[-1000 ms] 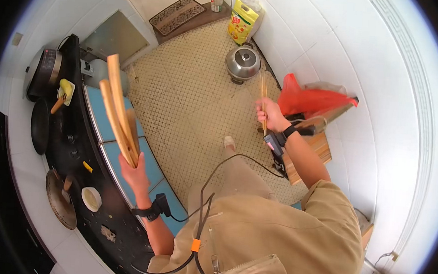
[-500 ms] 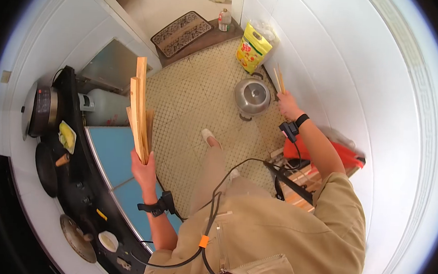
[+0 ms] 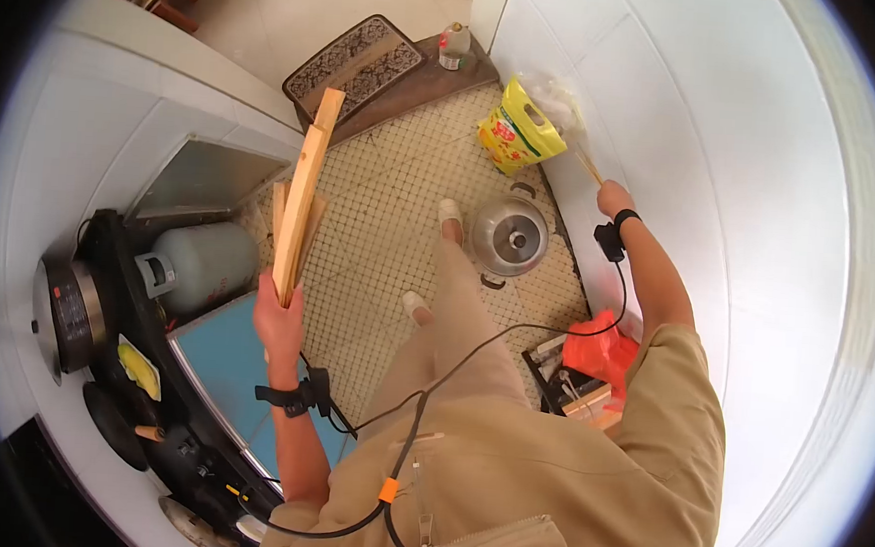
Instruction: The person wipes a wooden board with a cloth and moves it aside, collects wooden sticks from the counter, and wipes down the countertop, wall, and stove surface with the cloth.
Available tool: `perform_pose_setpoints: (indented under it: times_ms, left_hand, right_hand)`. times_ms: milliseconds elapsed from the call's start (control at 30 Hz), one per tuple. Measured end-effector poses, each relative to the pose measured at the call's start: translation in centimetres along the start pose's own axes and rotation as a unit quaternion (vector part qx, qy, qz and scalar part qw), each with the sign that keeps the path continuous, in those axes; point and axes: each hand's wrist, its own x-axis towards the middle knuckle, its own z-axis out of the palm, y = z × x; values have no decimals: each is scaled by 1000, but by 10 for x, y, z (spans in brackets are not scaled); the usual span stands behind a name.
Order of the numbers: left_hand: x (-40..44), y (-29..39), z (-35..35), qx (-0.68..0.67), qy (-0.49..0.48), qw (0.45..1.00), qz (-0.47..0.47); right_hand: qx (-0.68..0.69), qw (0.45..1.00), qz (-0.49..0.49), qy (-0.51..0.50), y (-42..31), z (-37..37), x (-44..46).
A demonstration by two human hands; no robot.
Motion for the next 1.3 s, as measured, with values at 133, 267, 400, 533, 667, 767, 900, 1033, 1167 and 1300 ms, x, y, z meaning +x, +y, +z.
perform_pose_setpoints:
  times_ms: [133,267,400,533,667,767,900,1033,1167,1300]
  left_hand:
    - [69,24,34,49,-7,999,7]
    - [131,47,69,62,-26,997,-35]
    - [170,58,88,80,-37,994,-58]
    - [193,62,98,107,-61,987,-103]
    - [200,51,87,158,-68,979,-111]
    - [207,61,82,152,-33,983,-99]
    - [201,63,68,207,30,977,-38]
    - [185,72,48,258,62,964,4]
    - [141,63,19,235,172,952,91]
    - [54,25,-6,131,246,960,31]
  right_hand:
    - [-56,998,23,0,-30,-12,98]
    - [-168,984,42,-52,-51,7,195]
    - [-273,956,-40,-105,-89,4,242]
    - [-305,942,-93,-102,-108,-11,266]
    - [-292,930,-219,-37,-118,-44,262]
    - [-318,921,-225,-5,-145,-73,246]
    - [-95,928,-359,-30,-218,-108,196]
    - [166,854,-460,-181,-311,-119,110]
    - [508,603,-416,-454,-404,-142,-12]
    - [684,390,-323,-525,-475,-164,-116]
